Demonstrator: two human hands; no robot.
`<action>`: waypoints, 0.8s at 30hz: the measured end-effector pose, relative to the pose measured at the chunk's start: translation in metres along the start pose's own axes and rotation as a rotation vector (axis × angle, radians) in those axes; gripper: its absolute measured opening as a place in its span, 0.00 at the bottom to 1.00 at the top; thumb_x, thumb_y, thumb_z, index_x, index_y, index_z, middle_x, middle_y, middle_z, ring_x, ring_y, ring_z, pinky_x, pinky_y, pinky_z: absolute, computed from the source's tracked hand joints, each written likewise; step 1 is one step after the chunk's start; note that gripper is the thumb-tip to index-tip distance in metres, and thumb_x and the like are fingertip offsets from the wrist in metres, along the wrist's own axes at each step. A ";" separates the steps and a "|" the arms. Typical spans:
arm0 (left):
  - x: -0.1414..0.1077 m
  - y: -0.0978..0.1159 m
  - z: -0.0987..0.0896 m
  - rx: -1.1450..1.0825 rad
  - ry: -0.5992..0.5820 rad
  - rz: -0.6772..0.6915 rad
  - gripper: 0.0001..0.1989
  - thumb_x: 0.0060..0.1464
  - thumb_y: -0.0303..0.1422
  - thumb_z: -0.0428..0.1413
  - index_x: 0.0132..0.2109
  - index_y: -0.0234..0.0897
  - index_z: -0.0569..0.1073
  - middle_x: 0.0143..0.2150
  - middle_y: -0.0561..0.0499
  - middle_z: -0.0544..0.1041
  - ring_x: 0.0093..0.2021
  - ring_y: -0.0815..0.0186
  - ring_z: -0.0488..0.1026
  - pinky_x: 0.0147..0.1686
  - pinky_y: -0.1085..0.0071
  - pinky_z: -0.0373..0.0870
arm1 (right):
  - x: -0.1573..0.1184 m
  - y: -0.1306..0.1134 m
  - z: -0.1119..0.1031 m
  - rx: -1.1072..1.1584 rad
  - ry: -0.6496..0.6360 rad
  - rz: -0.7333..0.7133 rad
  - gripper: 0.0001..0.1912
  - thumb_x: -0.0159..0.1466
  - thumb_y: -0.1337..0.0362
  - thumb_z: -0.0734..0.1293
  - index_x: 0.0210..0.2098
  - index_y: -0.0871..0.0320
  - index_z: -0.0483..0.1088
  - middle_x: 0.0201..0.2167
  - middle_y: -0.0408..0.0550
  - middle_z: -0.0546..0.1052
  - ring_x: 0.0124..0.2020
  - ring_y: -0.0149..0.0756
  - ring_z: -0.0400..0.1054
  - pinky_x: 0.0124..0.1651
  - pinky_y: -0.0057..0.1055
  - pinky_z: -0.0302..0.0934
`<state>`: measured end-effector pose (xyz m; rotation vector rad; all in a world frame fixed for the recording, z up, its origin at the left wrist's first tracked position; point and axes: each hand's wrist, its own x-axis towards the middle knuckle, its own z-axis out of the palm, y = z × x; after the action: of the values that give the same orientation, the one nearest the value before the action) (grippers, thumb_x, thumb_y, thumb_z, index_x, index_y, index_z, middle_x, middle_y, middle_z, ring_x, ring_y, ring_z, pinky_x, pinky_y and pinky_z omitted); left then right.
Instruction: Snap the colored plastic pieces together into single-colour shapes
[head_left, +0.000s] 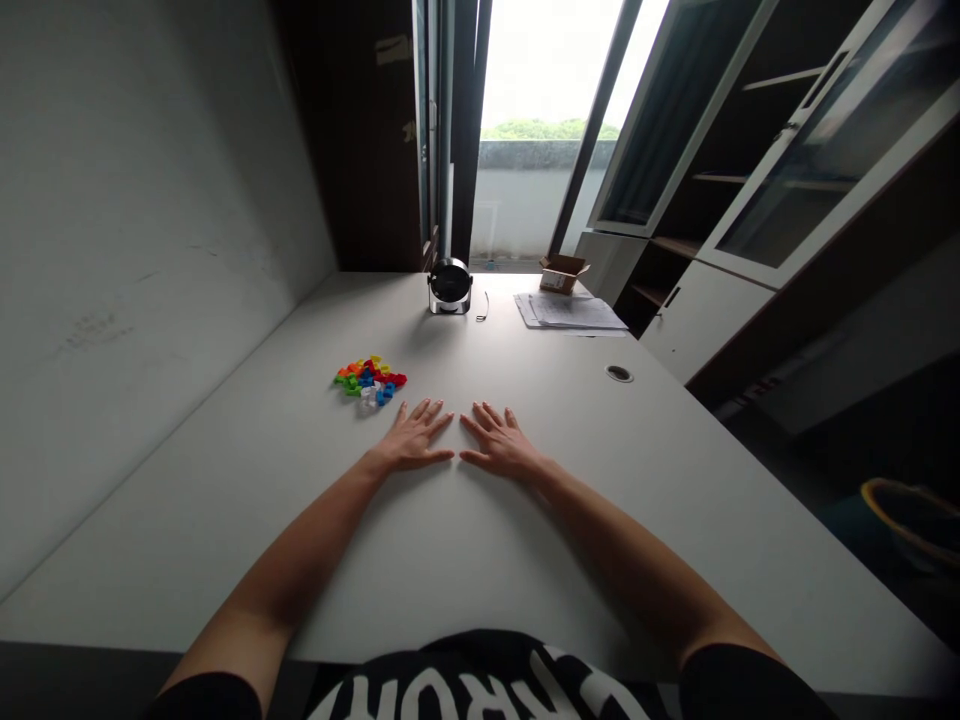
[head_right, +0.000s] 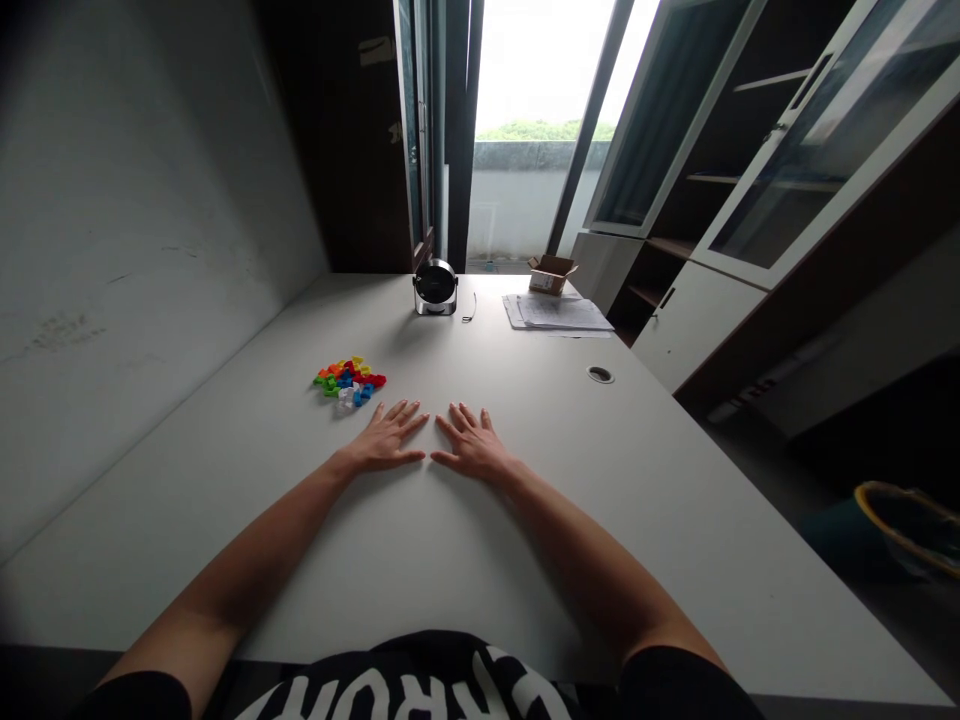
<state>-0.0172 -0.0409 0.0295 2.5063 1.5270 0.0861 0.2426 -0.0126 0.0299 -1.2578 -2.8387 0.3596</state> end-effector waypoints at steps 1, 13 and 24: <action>0.000 0.000 0.000 -0.003 0.001 0.000 0.45 0.57 0.66 0.43 0.75 0.55 0.45 0.78 0.50 0.39 0.77 0.46 0.35 0.69 0.38 0.30 | 0.000 0.000 0.000 -0.001 0.001 -0.001 0.50 0.64 0.27 0.49 0.75 0.48 0.41 0.76 0.52 0.35 0.76 0.56 0.28 0.72 0.60 0.24; -0.001 0.002 -0.003 0.006 0.021 0.002 0.44 0.57 0.66 0.42 0.75 0.53 0.48 0.78 0.48 0.41 0.77 0.46 0.37 0.70 0.38 0.31 | -0.002 -0.001 0.000 -0.009 0.016 0.001 0.48 0.65 0.29 0.49 0.75 0.48 0.42 0.76 0.51 0.37 0.76 0.56 0.30 0.73 0.57 0.26; -0.002 0.002 -0.002 -0.001 0.027 0.008 0.45 0.57 0.67 0.42 0.74 0.53 0.49 0.78 0.47 0.42 0.76 0.47 0.38 0.70 0.38 0.33 | -0.007 -0.002 -0.002 -0.015 0.032 -0.026 0.50 0.63 0.28 0.53 0.75 0.48 0.44 0.76 0.52 0.39 0.76 0.56 0.32 0.74 0.55 0.29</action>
<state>-0.0167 -0.0436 0.0324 2.5200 1.5269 0.1221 0.2463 -0.0185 0.0326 -1.2166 -2.8331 0.3156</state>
